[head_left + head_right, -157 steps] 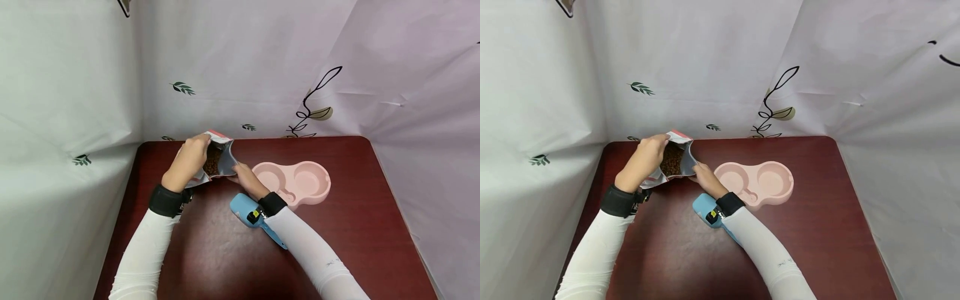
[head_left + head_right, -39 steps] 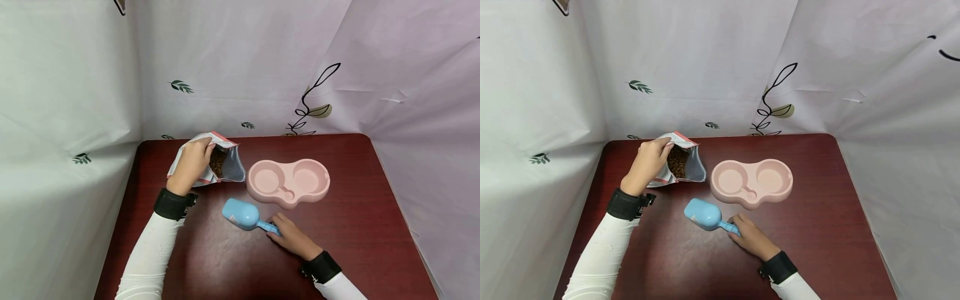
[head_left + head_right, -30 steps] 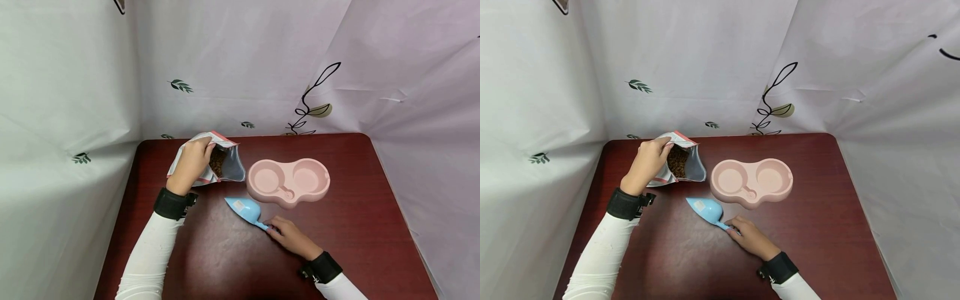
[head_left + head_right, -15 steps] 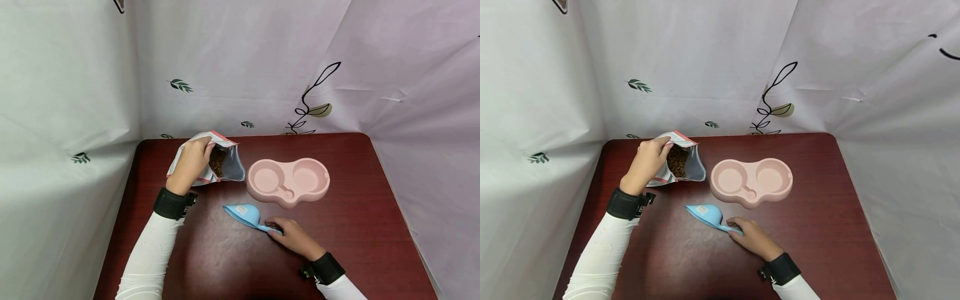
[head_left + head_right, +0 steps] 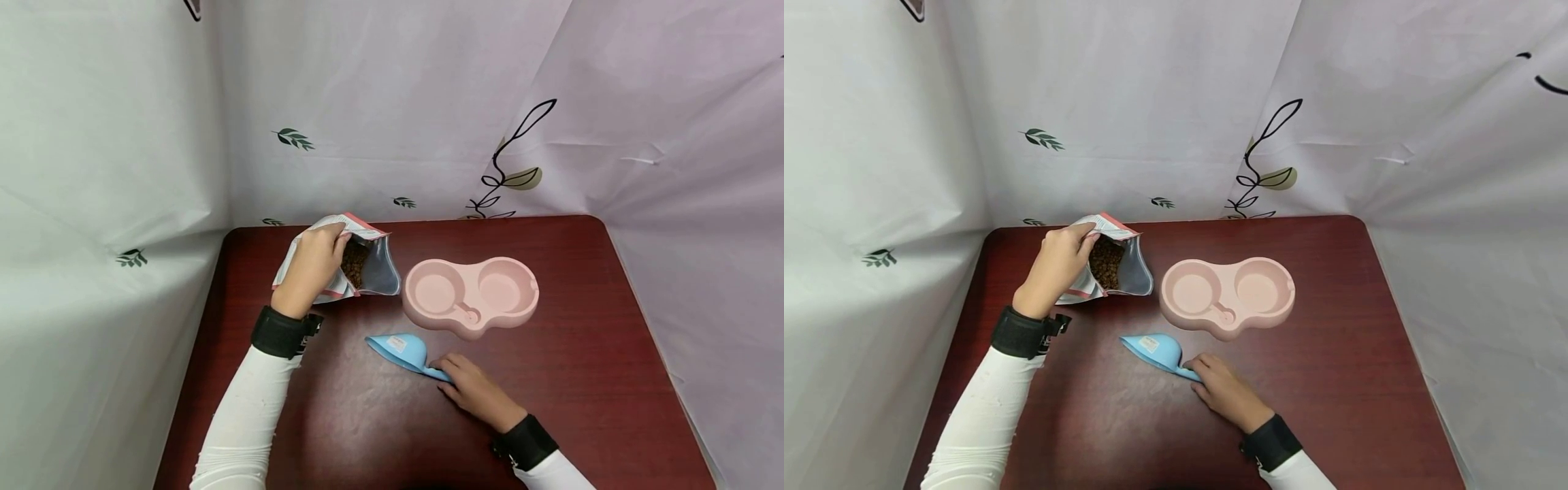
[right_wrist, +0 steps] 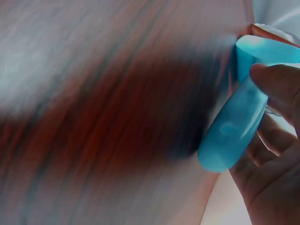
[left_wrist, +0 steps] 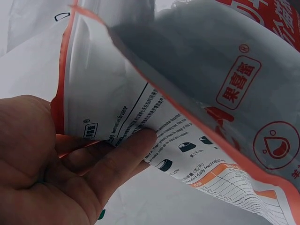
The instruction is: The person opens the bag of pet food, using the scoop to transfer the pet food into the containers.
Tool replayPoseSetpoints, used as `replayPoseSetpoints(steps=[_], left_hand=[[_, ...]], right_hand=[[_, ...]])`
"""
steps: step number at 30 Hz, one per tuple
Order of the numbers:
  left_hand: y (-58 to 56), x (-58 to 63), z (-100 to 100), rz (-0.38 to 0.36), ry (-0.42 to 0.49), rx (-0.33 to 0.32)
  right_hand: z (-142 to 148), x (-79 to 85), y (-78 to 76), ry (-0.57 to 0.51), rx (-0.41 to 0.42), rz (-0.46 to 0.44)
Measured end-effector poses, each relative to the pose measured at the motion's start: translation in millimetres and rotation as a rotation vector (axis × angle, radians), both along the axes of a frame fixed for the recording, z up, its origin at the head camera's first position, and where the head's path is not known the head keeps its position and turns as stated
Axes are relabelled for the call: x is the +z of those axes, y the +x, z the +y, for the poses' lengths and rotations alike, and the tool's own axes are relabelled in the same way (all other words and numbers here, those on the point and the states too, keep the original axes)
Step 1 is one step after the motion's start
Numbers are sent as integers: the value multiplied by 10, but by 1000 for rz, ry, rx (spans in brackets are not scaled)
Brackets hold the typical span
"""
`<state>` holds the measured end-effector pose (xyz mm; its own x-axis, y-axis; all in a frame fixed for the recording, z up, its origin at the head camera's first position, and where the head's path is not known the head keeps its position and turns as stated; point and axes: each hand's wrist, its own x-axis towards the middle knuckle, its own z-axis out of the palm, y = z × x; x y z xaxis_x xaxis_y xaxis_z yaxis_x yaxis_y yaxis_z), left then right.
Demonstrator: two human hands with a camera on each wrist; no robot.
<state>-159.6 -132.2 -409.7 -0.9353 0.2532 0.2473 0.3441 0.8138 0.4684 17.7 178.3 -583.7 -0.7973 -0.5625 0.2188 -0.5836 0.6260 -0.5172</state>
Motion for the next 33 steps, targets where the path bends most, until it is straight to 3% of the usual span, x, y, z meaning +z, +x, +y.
replayPoseSetpoints(steps=[4, 9, 14, 23, 29, 33], left_hand=[[-1, -3, -4, 1, 2, -4], [-5, -7, -3, 4, 3, -4], [-3, -7, -1, 5, 0, -1], [2, 8, 3, -1, 0, 1], [3, 9, 6, -4, -4, 4], [1, 9, 4, -3, -4, 4]], right_hand=[[-35, -11, -14, -46, 36, -27], [-55, 4, -27, -114, 39, -134], [-46, 33, -29, -163, -29, -272], [0, 73, -63, -167, -120, -402], [61, 71, -96, -215, -124, -398], [173, 86, -122, -207, -181, -369]])
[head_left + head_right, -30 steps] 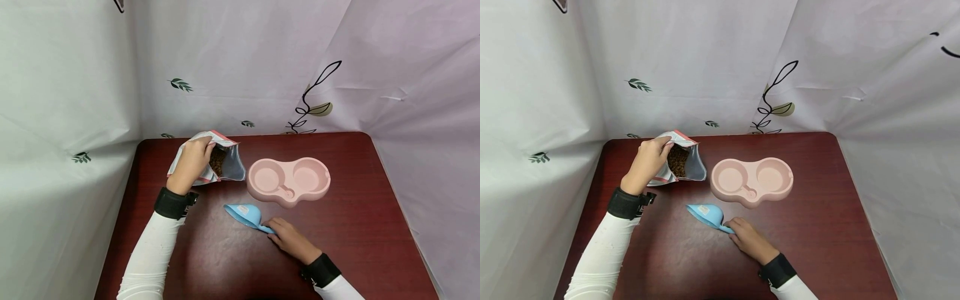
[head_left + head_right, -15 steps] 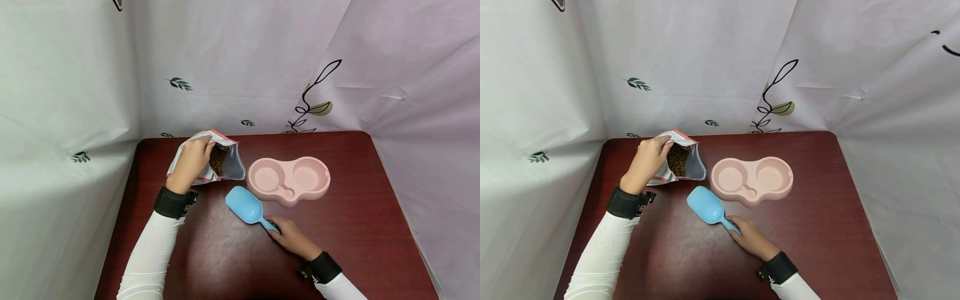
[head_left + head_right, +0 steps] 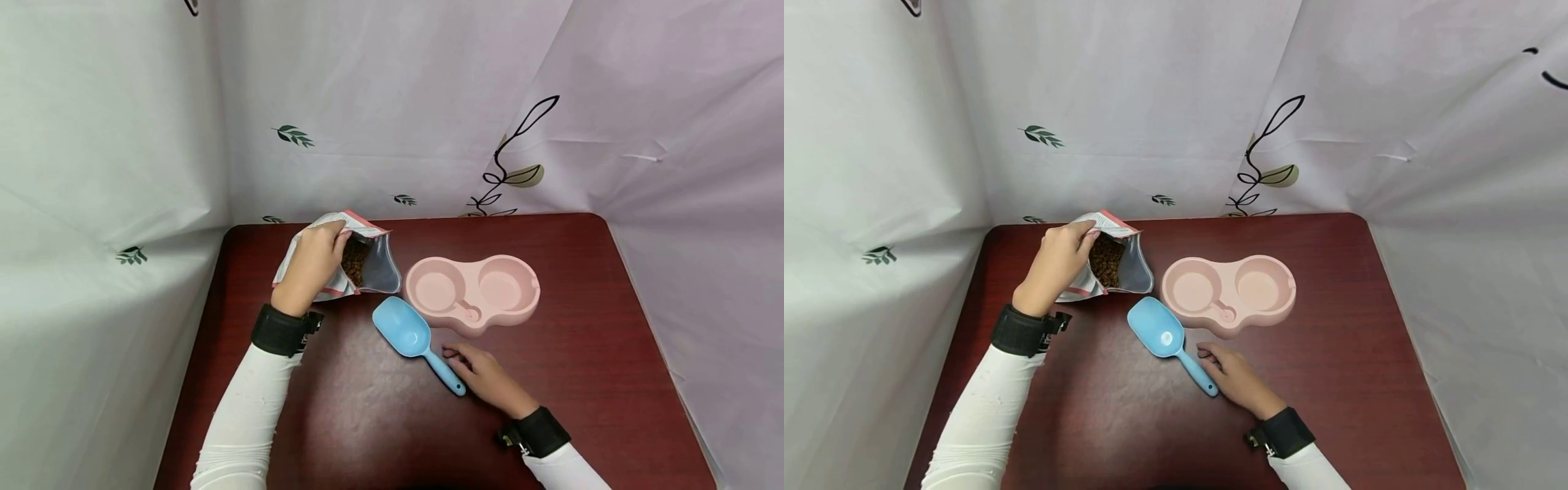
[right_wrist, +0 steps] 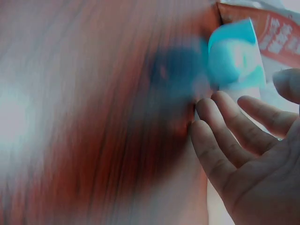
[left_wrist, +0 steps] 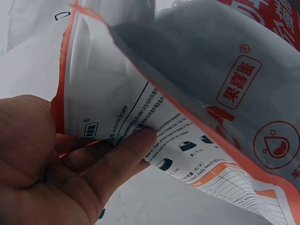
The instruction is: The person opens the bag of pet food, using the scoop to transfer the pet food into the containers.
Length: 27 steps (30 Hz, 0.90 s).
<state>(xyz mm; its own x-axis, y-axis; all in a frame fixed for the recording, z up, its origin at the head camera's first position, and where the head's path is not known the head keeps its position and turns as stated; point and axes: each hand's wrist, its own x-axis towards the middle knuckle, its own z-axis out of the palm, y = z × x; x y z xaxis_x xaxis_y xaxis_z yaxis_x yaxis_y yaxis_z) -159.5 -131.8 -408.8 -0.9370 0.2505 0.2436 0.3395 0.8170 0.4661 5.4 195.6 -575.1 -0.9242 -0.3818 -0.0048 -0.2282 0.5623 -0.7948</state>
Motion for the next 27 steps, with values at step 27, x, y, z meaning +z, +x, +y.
replayPoseSetpoints(steps=[27], left_hand=[[-11, -4, 24, 4, 6, -1]], right_hand=[[-216, -78, -172, -493, 200, -802]])
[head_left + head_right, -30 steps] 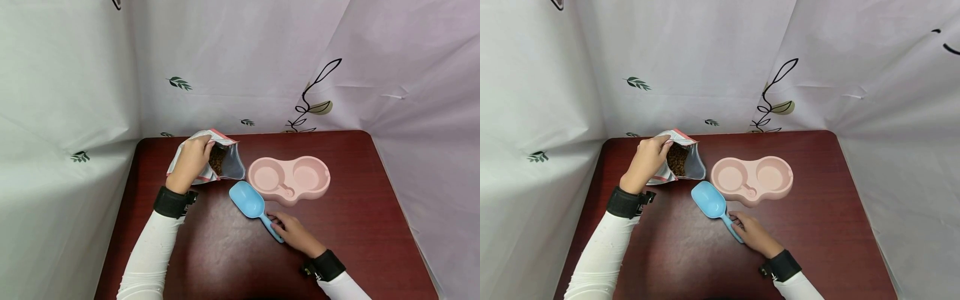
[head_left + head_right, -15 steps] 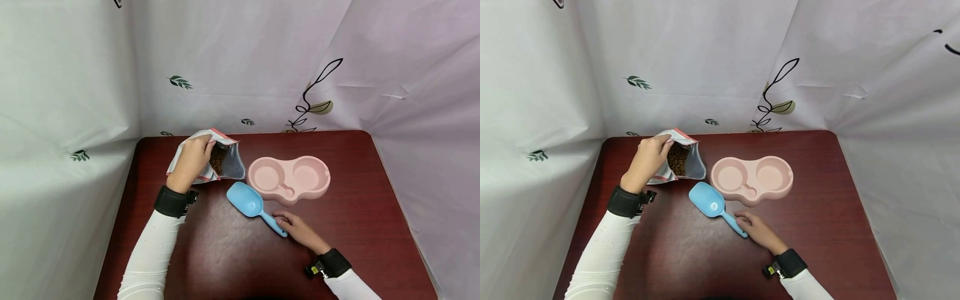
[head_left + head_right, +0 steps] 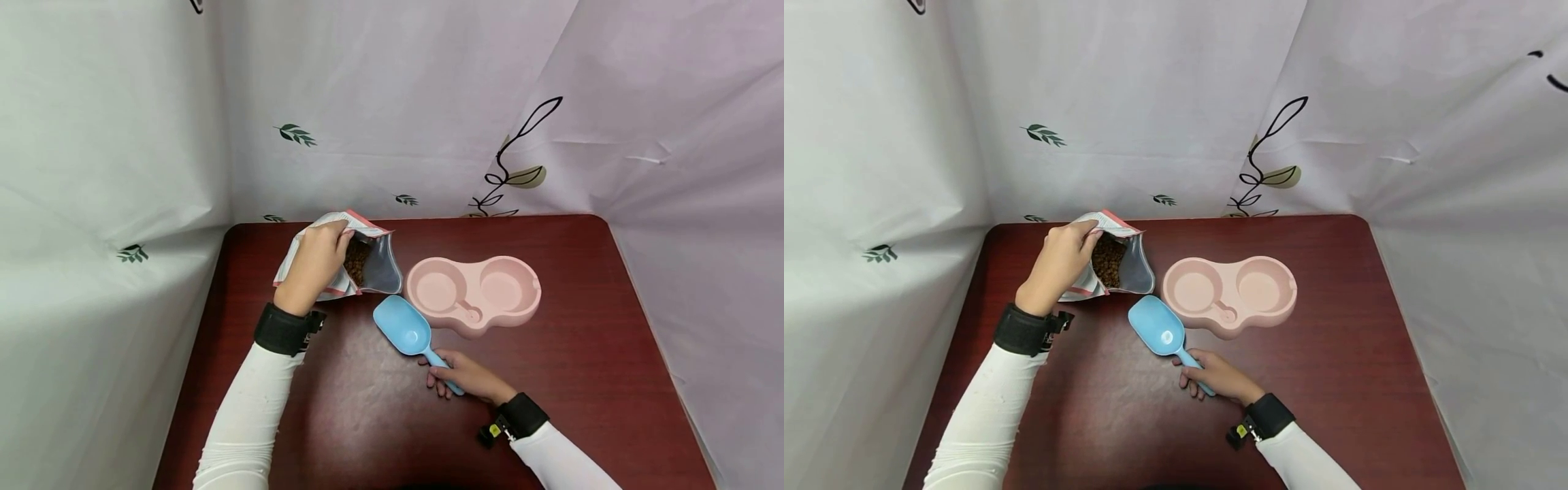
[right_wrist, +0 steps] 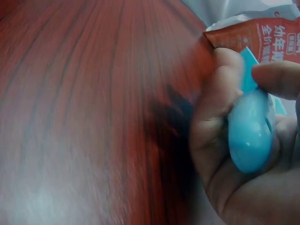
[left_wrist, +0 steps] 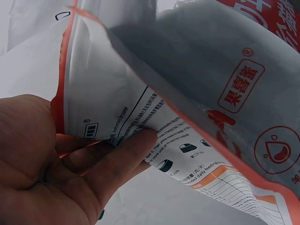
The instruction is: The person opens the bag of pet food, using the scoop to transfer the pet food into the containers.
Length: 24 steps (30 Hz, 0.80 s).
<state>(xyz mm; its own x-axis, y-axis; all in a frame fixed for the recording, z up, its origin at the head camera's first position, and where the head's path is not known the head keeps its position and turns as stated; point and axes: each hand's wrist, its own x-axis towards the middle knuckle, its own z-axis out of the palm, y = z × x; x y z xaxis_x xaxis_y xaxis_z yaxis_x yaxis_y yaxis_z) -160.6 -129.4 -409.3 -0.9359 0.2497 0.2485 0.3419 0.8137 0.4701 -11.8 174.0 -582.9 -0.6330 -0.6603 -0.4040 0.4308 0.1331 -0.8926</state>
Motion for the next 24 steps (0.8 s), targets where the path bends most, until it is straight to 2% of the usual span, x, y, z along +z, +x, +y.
replayPoseSetpoints(steps=[4, 9, 14, 24], left_hand=[[-1, 11, 8, -2, -4, -1], [9, 9, 5, -2, -13, 2], [1, -3, -1, -1, -18, 4], [-10, -3, 29, -5, -38, 14]], right_hand=[[-49, 9, -7, -41, 2, -30], [-46, -10, 5, -58, 11, -13], [-26, -7, 9, -114, 6, -38], [65, 179, 42, -131, -3, -67]])
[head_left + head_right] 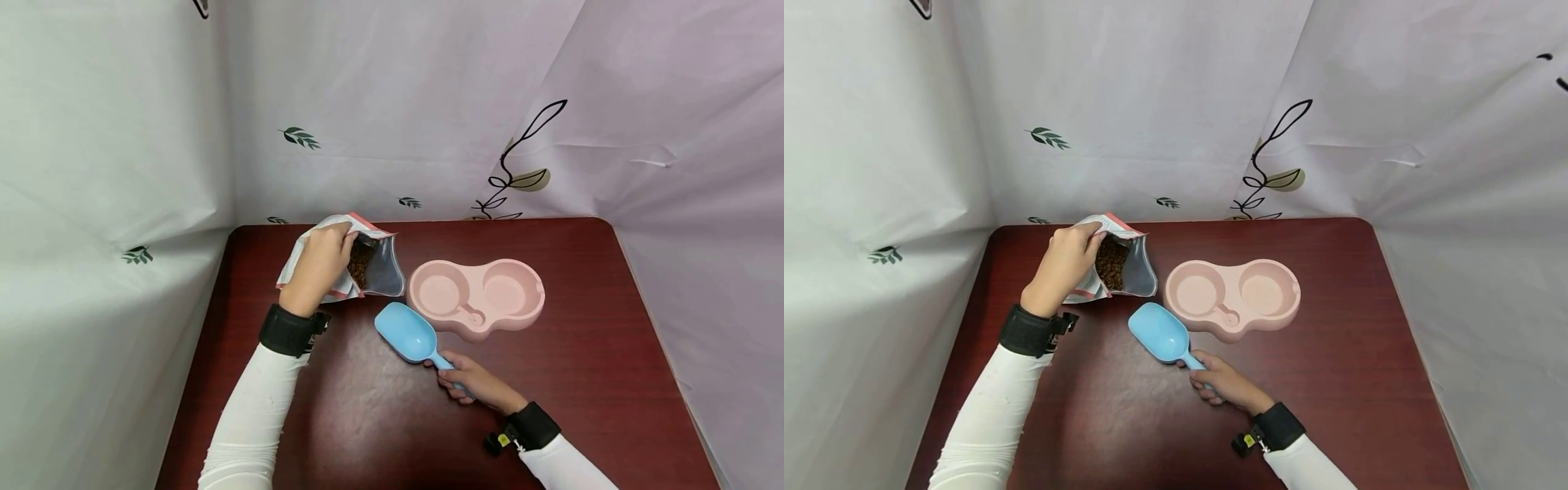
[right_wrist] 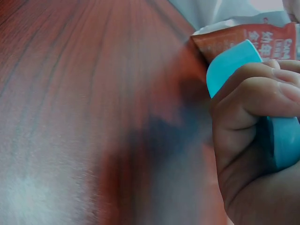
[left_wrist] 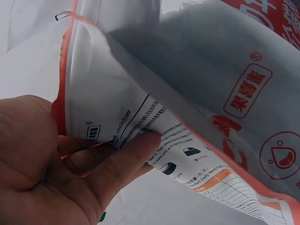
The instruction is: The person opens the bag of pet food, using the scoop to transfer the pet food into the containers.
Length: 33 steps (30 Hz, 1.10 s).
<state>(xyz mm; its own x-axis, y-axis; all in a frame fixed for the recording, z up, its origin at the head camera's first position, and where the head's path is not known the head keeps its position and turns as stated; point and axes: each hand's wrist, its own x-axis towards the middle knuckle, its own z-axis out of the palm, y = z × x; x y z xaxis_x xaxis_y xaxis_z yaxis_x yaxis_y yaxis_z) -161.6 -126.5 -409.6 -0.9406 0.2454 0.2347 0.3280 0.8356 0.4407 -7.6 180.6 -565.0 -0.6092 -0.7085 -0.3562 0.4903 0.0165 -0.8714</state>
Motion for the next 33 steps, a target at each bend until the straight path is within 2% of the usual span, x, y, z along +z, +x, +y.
replayPoseSetpoints(steps=[3, 6, 12, 20, 24, 33], left_hand=[[-2, -5, 7, 4, 2, 1], [8, -4, 5, 5, 7, 3], [29, -23, 16, 19, -8, 0], [28, -37, 45, 17, -1, -5], [39, -36, 52, 16, 0, 0], [48, -63, 72, 17, 1, -5]], right_hand=[[54, 84, 6, 12, -12, 38], [124, 164, 1, 20, -21, 114], [257, 292, -48, 34, -85, 231], [477, 472, -129, 92, -130, 287], [561, 563, -184, 89, -138, 319], [560, 736, -310, 133, -119, 352]])
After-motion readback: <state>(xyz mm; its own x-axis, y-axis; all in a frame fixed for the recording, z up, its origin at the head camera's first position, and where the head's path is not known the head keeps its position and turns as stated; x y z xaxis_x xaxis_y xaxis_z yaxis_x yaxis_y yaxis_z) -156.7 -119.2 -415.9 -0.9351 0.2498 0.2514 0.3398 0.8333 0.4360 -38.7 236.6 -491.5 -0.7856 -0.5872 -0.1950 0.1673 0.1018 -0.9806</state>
